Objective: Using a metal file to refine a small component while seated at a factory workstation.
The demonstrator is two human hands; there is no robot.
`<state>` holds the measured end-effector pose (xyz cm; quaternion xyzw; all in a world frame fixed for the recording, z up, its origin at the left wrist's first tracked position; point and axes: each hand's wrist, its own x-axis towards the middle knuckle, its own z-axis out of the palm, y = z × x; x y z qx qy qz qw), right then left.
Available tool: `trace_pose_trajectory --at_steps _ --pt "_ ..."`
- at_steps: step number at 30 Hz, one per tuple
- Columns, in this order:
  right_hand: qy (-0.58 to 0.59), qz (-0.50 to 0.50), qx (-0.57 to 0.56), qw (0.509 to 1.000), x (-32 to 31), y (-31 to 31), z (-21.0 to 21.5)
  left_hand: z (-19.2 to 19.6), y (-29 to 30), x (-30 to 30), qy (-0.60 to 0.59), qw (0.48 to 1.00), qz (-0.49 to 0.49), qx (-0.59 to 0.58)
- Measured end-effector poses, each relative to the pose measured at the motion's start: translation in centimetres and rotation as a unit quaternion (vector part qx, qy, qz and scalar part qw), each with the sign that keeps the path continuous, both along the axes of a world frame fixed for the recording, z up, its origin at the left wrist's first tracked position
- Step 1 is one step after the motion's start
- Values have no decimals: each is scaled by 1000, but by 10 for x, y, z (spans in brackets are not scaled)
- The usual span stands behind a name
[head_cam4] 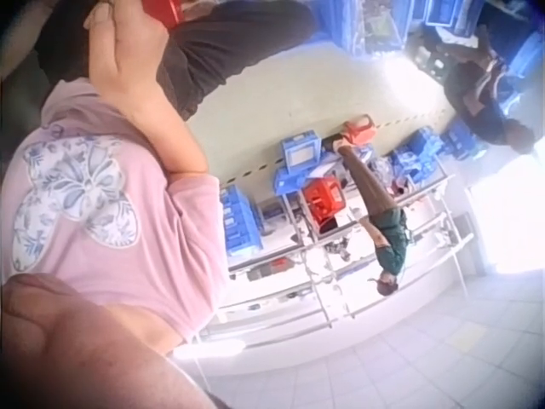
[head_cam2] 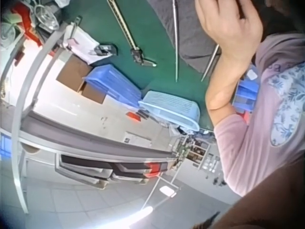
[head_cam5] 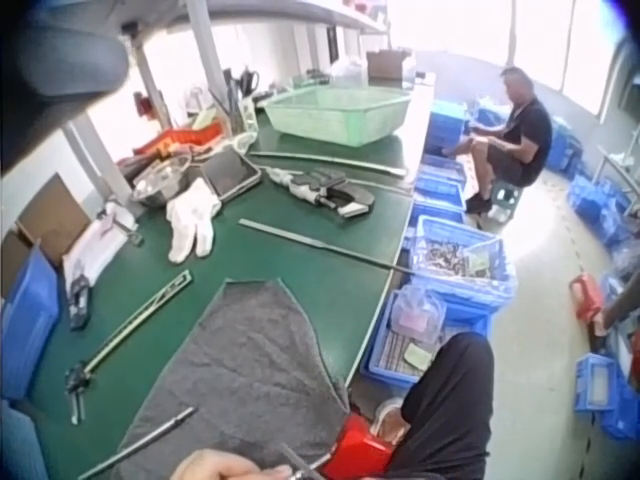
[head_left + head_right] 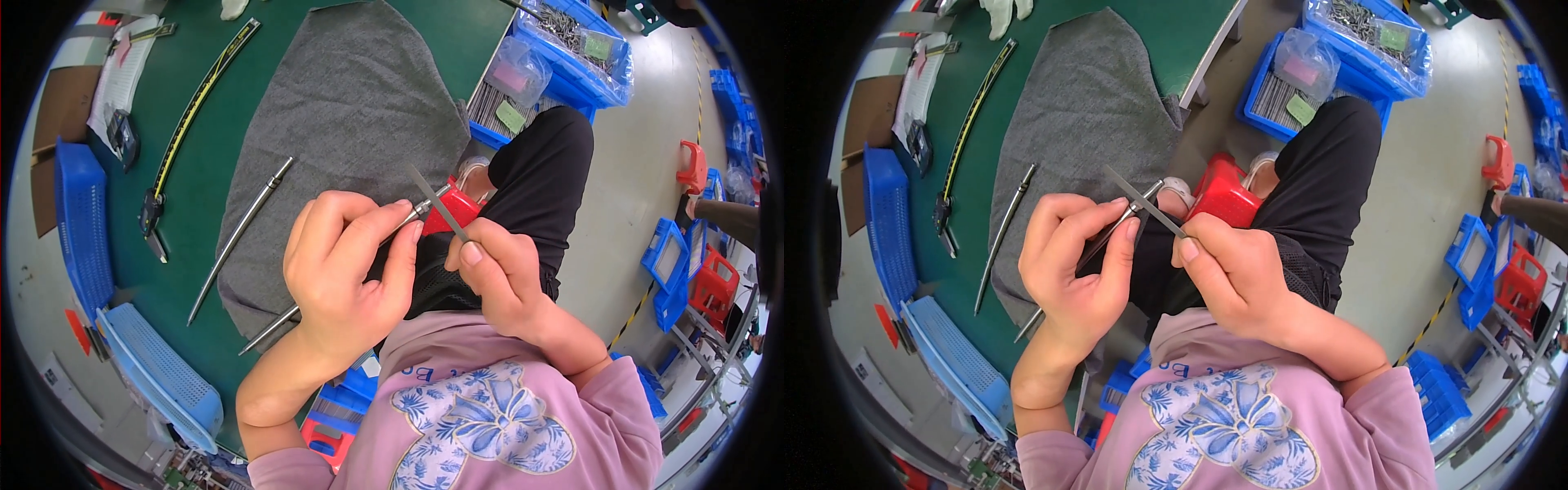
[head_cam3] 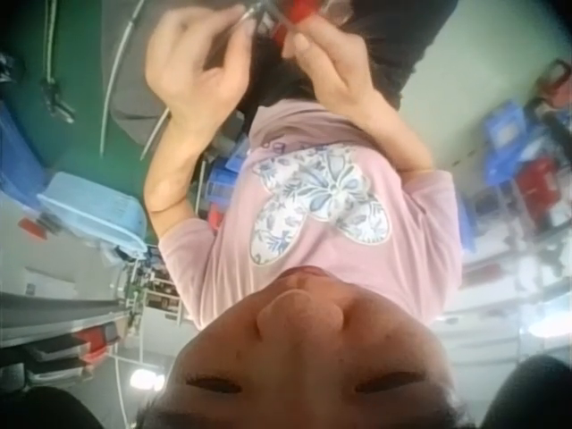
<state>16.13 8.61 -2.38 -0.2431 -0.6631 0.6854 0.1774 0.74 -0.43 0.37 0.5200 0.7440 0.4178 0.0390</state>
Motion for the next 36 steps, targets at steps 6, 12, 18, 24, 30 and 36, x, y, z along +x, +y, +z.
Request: trace_pose_trajectory --at_steps 6,12,18,24,30,36 --pt "-30 -19 34 999 -5 -1 -5 -2 2 1 -18 1000 9 0" --pt "-40 -12 47 998 -6 -2 -6 -3 3 1 -19 1000 2 14" --pt "-42 -30 66 996 -16 -3 -3 -4 5 0 -15 1000 -16 16" --pt "-61 -21 15 998 -6 -11 -3 -4 4 3 -23 1000 -15 13" --pt "-35 -45 12 998 -22 -15 -8 -2 4 2 -18 1000 -22 9" --pt "-31 -22 8 999 -25 -5 2 -3 5 0 -6 999 -28 16"
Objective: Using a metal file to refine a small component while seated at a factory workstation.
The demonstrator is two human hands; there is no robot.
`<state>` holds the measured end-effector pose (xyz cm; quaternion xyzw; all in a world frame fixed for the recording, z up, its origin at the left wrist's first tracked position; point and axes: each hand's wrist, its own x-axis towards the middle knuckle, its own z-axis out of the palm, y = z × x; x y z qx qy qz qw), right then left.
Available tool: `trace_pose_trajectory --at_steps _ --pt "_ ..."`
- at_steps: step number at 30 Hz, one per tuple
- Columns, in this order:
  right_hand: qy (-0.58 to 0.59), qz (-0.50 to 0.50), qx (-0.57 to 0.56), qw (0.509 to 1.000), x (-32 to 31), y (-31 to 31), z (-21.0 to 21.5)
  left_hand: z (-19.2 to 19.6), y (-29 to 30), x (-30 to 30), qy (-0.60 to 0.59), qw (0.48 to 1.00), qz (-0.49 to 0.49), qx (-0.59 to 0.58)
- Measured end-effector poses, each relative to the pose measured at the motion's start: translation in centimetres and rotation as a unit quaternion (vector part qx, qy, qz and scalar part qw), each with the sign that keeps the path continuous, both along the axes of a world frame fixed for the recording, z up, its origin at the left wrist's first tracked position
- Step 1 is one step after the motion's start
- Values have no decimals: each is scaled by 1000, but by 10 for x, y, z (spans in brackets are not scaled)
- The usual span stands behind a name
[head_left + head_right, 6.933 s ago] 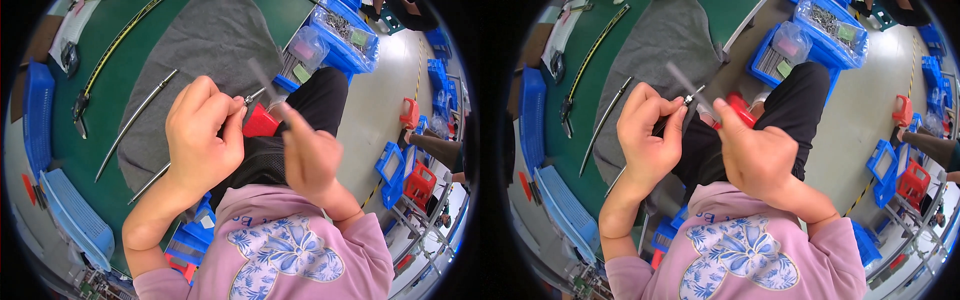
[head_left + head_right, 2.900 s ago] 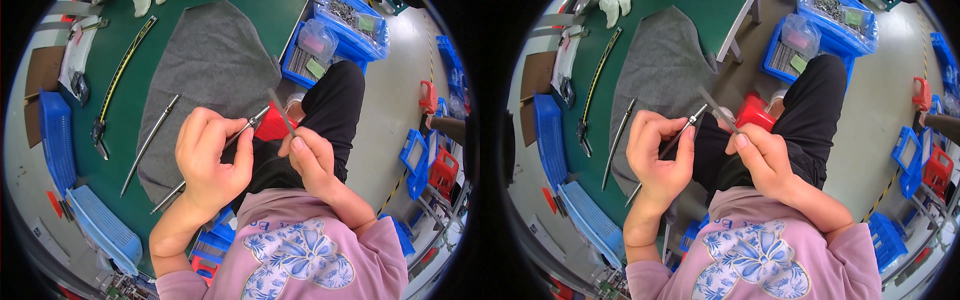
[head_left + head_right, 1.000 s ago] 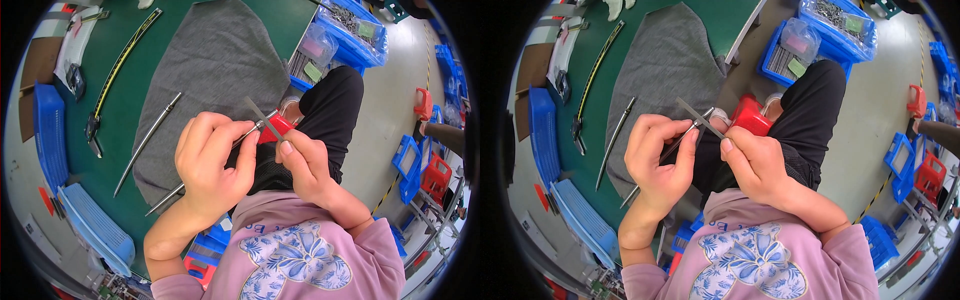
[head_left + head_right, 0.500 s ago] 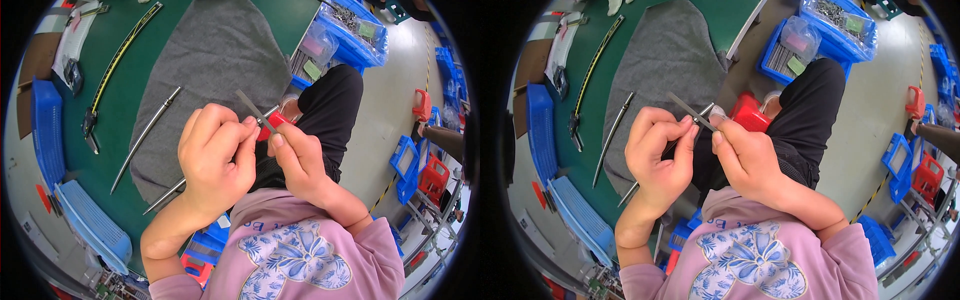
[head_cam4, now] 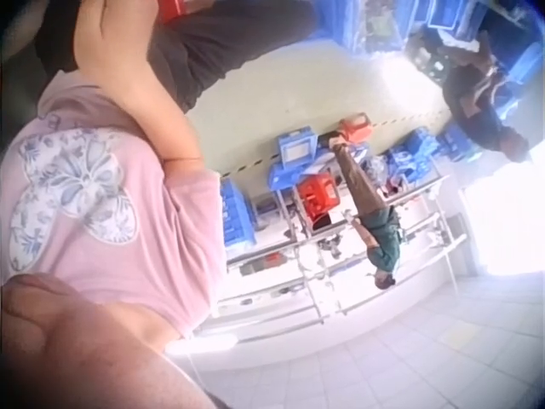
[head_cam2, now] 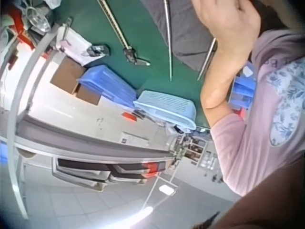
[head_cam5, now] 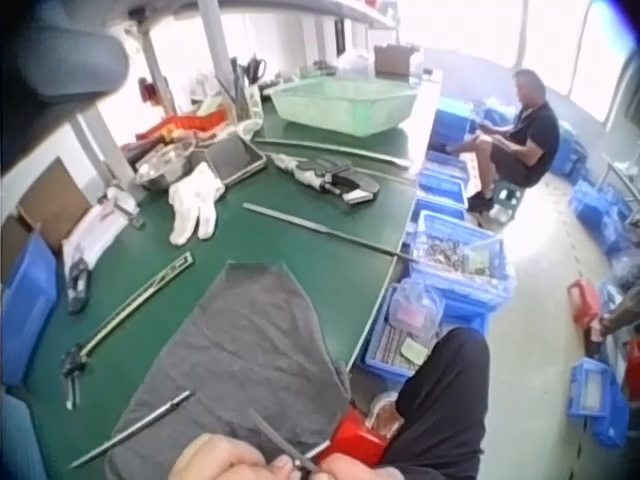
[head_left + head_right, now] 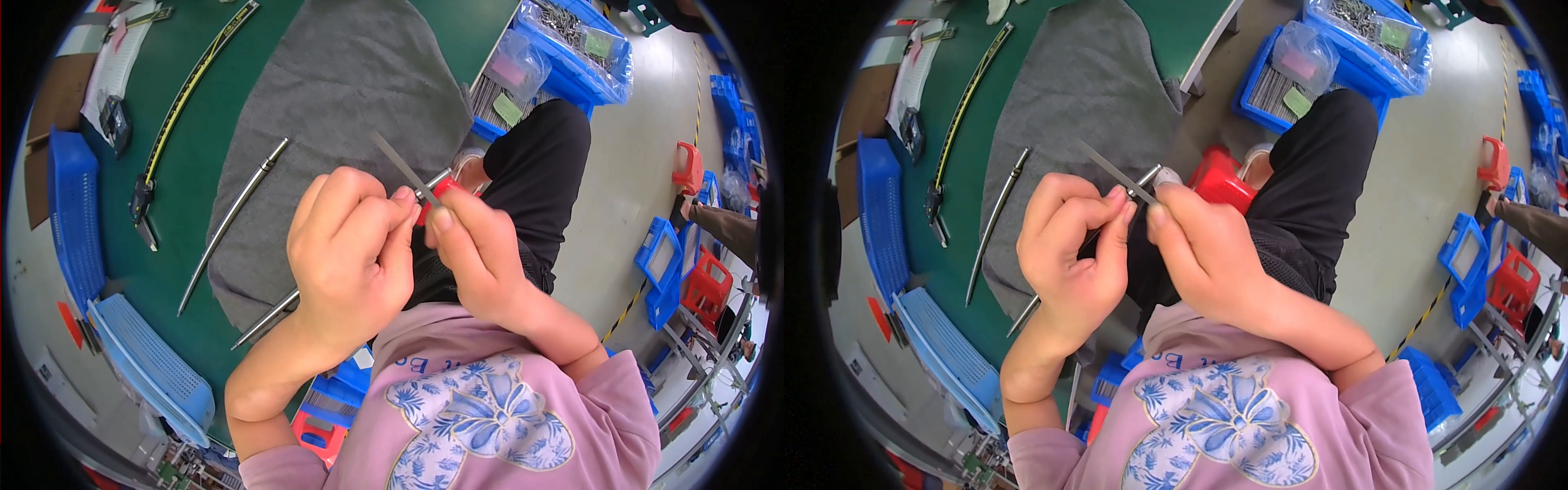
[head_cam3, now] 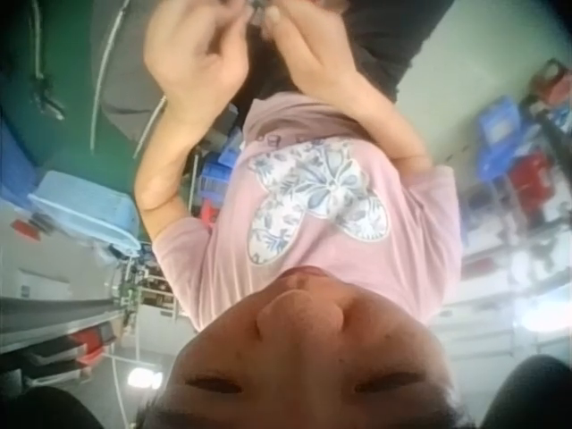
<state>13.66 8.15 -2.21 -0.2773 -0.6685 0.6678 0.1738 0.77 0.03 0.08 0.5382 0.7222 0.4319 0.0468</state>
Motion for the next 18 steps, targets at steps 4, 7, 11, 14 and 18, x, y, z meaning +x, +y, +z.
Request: trace_pose_trajectory --at_steps 4,7,11,14,18 --pt "-3 -33 47 998 7 -12 -11 0 0 1 -9 1000 6 -1" --pt "-26 -11 28 999 12 -8 -8 -1 0 1 -18 1000 3 -2" --pt "-36 -4 47 998 1 -2 2 -1 1 1 -7 1000 1 0" --pt "-48 -5 21 999 17 -9 -2 -2 1 1 -4 1000 1 2" --pt "-53 5 -58 997 10 0 9 -2 1 1 11 1000 2 7"
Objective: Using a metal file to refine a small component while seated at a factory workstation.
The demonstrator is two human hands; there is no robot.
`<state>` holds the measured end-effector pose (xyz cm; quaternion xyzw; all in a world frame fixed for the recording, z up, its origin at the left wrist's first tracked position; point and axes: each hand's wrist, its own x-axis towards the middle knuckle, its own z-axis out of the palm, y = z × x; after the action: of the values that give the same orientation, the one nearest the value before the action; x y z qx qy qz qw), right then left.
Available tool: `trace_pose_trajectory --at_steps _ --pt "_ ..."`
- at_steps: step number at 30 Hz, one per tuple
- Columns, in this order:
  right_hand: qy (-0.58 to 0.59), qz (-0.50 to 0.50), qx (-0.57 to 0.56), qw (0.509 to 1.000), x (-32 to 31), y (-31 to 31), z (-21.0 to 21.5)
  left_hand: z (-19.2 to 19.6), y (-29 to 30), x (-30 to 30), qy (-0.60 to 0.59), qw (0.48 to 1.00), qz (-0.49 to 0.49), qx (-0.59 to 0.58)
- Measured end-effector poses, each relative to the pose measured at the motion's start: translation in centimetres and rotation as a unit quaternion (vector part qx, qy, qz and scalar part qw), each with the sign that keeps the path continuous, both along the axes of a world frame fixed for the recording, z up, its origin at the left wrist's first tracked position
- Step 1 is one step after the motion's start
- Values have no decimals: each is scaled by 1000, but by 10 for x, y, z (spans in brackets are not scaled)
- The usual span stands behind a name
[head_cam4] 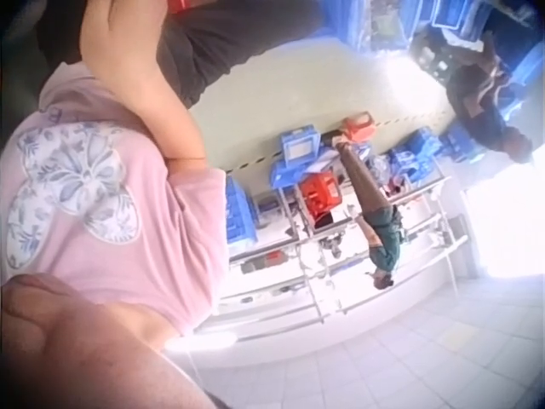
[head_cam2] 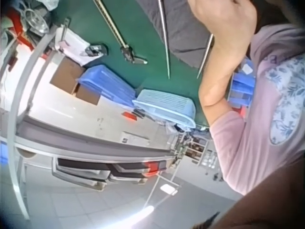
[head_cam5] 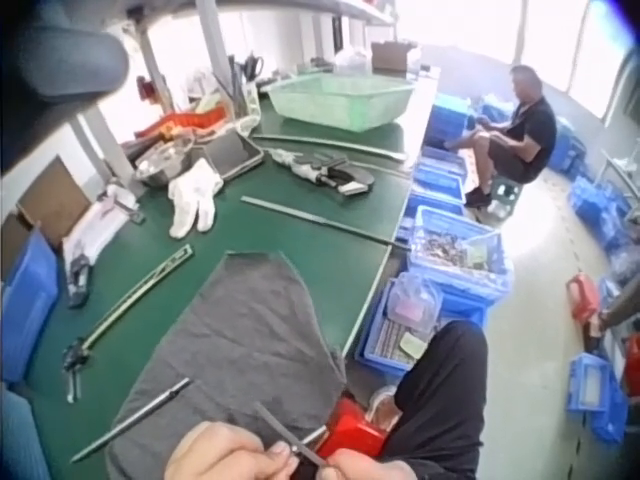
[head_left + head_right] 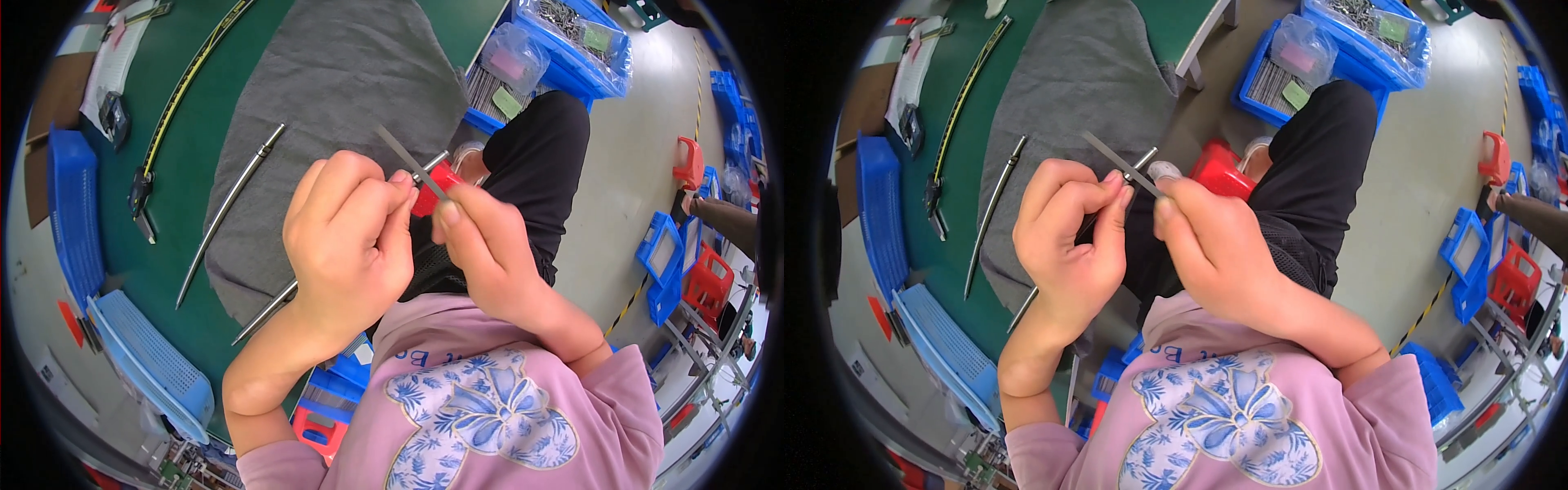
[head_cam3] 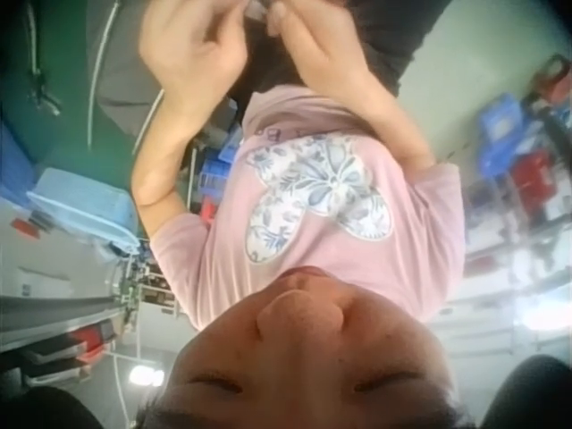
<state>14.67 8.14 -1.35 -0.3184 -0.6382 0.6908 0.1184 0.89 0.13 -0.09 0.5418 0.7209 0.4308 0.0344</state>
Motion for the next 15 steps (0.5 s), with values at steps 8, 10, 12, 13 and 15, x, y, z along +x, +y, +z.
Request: trace_pose_trajectory --at_steps 8,10,12,13,15 --pt "-16 8 42 999 3 3 2 -1 1 -1 -2 1000 0 0" --pt "-13 32 61 998 -1 4 3 -1 -1 0 -1 1000 -1 -1" --pt "-18 12 53 998 3 0 0 -1 1 0 -6 1000 3 8" --pt "-2 9 48 999 10 -4 -3 0 1 -1 -6 1000 3 8" --pt "0 13 43 999 10 -2 -2 0 1 0 -8 1000 -1 -5"
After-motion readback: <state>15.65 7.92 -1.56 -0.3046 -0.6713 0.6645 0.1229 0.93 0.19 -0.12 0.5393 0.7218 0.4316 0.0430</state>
